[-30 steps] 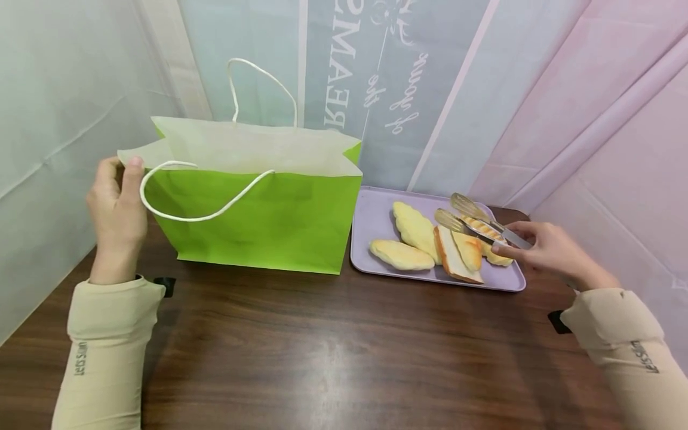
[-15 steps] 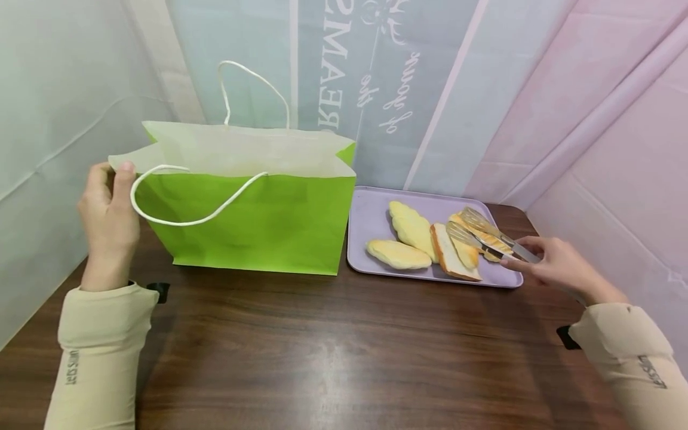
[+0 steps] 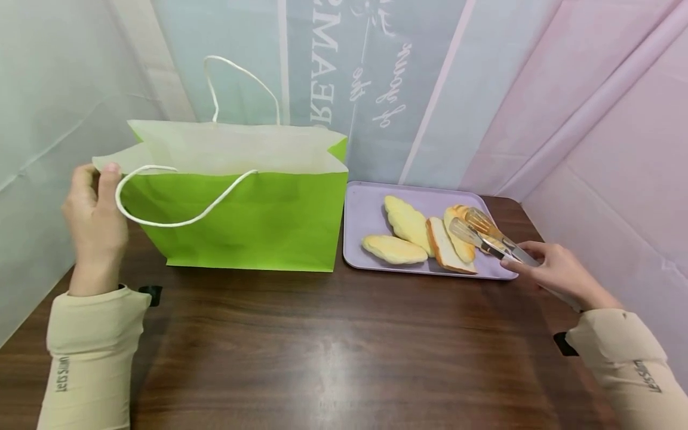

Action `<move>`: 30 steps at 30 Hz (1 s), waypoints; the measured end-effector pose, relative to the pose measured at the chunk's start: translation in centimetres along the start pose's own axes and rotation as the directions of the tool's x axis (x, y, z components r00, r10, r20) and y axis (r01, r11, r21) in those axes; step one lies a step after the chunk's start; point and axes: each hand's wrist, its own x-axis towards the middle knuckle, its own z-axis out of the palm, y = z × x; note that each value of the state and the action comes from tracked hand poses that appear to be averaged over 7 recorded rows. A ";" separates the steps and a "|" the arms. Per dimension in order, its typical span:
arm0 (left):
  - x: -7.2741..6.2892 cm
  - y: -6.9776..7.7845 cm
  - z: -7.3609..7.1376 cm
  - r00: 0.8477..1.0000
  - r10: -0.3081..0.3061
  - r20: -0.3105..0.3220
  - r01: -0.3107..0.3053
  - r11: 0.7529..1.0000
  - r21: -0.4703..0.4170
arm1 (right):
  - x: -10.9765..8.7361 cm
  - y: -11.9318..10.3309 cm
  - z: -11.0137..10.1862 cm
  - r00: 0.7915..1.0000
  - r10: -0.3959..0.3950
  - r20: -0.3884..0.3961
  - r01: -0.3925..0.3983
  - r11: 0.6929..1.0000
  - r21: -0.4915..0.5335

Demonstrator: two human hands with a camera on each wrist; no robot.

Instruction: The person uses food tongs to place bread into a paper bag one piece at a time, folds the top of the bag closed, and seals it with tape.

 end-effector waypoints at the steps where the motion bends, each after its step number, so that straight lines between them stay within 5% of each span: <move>1: 0.0 0.0 0.0 1.000 0.004 -0.003 -0.004 1.000 0.000 | 0.0 0.0 0.1 1.000 -0.002 -0.001 0.002 1.000 0.001; 19: -0.1 0.1 0.0 1.000 0.005 0.005 -0.005 1.000 0.009 | -0.4 1.5 1.6 0.997 -0.044 0.064 0.046 0.999 -0.026; 30: -0.1 -0.1 0.2 1.000 0.019 -0.011 -0.019 1.000 0.003 | 1.0 0.7 2.2 0.995 -0.064 0.074 0.079 0.972 -0.221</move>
